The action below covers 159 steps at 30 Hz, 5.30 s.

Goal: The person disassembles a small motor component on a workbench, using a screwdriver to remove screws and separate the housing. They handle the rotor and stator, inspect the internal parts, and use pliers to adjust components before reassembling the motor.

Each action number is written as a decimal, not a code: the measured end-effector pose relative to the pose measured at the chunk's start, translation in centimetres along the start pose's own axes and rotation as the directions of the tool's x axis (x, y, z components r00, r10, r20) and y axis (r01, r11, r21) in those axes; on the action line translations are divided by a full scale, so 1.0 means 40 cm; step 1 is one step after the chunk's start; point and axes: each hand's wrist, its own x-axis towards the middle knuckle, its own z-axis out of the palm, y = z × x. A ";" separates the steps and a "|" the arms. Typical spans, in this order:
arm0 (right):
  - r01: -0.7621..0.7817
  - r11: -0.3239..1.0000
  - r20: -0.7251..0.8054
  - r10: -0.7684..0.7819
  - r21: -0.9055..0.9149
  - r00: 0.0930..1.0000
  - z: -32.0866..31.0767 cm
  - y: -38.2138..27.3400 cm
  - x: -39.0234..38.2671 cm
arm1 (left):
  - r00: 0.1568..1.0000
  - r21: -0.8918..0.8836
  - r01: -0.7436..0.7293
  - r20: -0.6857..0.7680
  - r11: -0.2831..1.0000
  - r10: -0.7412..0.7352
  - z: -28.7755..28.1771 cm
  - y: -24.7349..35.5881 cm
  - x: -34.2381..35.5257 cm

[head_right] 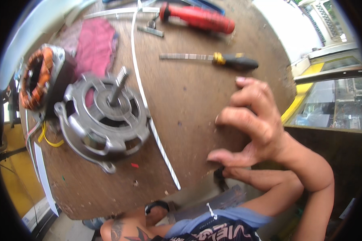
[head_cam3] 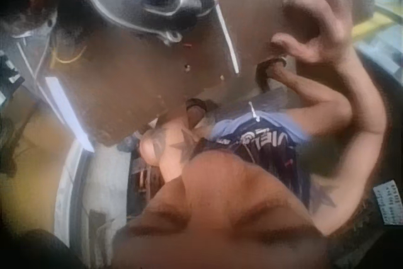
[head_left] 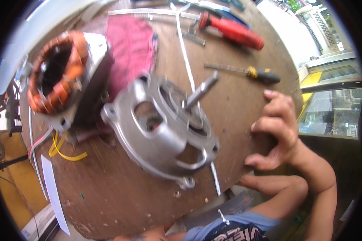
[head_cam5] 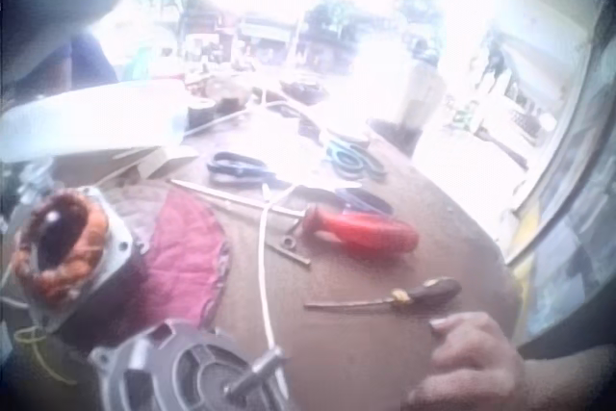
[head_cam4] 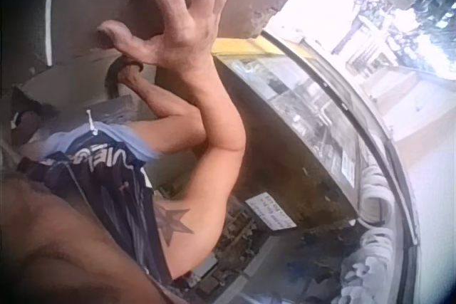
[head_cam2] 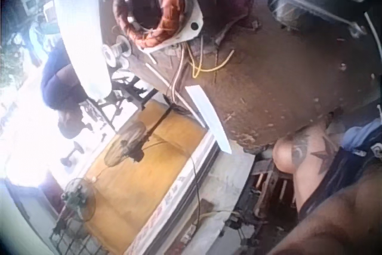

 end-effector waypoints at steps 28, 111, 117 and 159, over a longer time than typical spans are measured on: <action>0.074 0.997 -0.085 -0.075 -0.015 0.994 0.023 0.018 -0.017 | 0.999 0.037 0.021 -0.037 0.999 -0.020 -0.006 -0.018 -0.015; -0.166 0.971 0.093 0.151 0.175 0.984 0.007 0.004 -0.010 | 0.689 -0.180 -0.693 -0.450 0.698 0.568 -1.034 0.610 -0.070; -0.213 0.915 0.066 0.203 0.343 0.977 -0.015 -0.016 0.020 | 0.666 0.034 -0.696 -0.344 0.717 0.662 -0.899 0.582 -0.057; -0.139 0.211 0.094 0.207 0.968 0.974 0.028 -0.178 0.209 | 0.622 -0.225 -0.776 -0.420 0.589 0.660 -0.879 0.575 -0.041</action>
